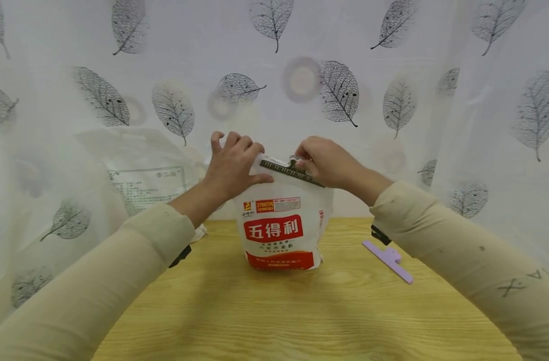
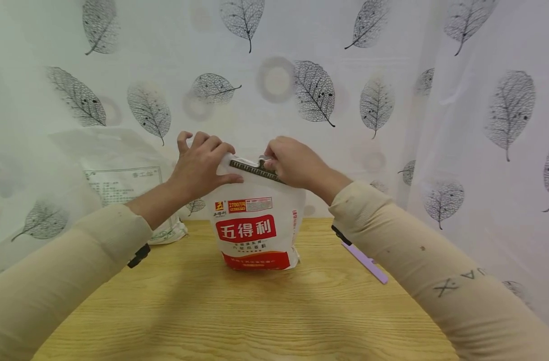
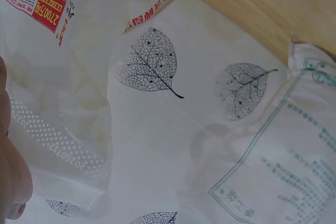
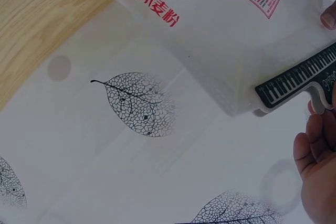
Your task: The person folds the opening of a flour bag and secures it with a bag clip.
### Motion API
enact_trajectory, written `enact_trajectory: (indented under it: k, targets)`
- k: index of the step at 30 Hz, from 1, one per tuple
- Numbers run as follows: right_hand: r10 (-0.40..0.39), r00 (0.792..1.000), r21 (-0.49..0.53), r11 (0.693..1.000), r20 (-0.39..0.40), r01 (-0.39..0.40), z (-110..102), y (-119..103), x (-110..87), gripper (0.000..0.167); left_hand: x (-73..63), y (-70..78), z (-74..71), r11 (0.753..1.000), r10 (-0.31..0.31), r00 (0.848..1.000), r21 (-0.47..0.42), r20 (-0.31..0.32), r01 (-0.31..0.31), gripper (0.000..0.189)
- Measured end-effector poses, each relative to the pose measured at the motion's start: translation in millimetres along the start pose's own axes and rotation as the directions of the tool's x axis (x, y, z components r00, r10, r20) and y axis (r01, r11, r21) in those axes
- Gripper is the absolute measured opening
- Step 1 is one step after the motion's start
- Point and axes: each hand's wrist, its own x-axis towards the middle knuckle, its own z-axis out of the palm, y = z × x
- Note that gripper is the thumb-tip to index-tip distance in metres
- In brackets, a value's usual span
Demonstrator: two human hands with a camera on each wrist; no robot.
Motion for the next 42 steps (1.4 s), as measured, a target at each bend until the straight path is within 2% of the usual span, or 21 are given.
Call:
enact_trajectory:
  k: [6,10,16,22,28,32,37,42]
  targets:
    - [0.066,0.998,0.024,0.998,-0.014,-0.066,1.0,1.8,-0.7,0.016,0.4,1.5,0.6,1.000,-0.005,1.000,0.008,0.013,0.005,0.071]
    - [0.055,0.998,0.046,0.997,-0.032,-0.054,2.7,4.0,-1.0,0.015,0.3,0.9,1.0,1.000,-0.010,1.000,0.013,0.020,0.009,0.071]
    - [0.054,0.998,0.062,0.997,-0.016,-0.053,3.9,5.4,-0.7,0.021,-0.1,0.0,0.9,1.000,-0.025,0.999,0.003,0.033,0.024,0.071]
    - [0.078,0.997,0.076,0.994,0.001,-0.078,7.5,11.5,-6.0,0.032,-4.1,-4.0,2.1,0.997,-0.072,0.997,0.012,0.020,0.072,0.081]
    - [0.173,0.985,0.082,0.981,0.029,-0.175,14.9,22.5,-17.8,0.042,-12.7,-12.6,4.2,0.995,-0.097,0.994,0.023,-0.045,0.098,0.092]
    - [0.225,0.973,0.091,0.969,0.046,-0.228,20.3,28.8,-24.9,0.043,-22.0,-18.2,7.1,0.993,-0.117,0.991,0.003,-0.060,0.118,0.093]
    - [0.230,0.972,0.110,0.966,0.056,-0.235,26.9,36.9,-33.1,0.044,-36.4,-24.4,12.9,0.987,-0.157,0.984,-0.037,-0.082,0.155,0.097]
    - [0.226,0.972,0.129,0.964,0.061,-0.232,33.0,44.7,-43.7,0.041,-48.2,-30.0,20.0,0.976,-0.210,0.970,-0.077,-0.122,0.201,0.099]
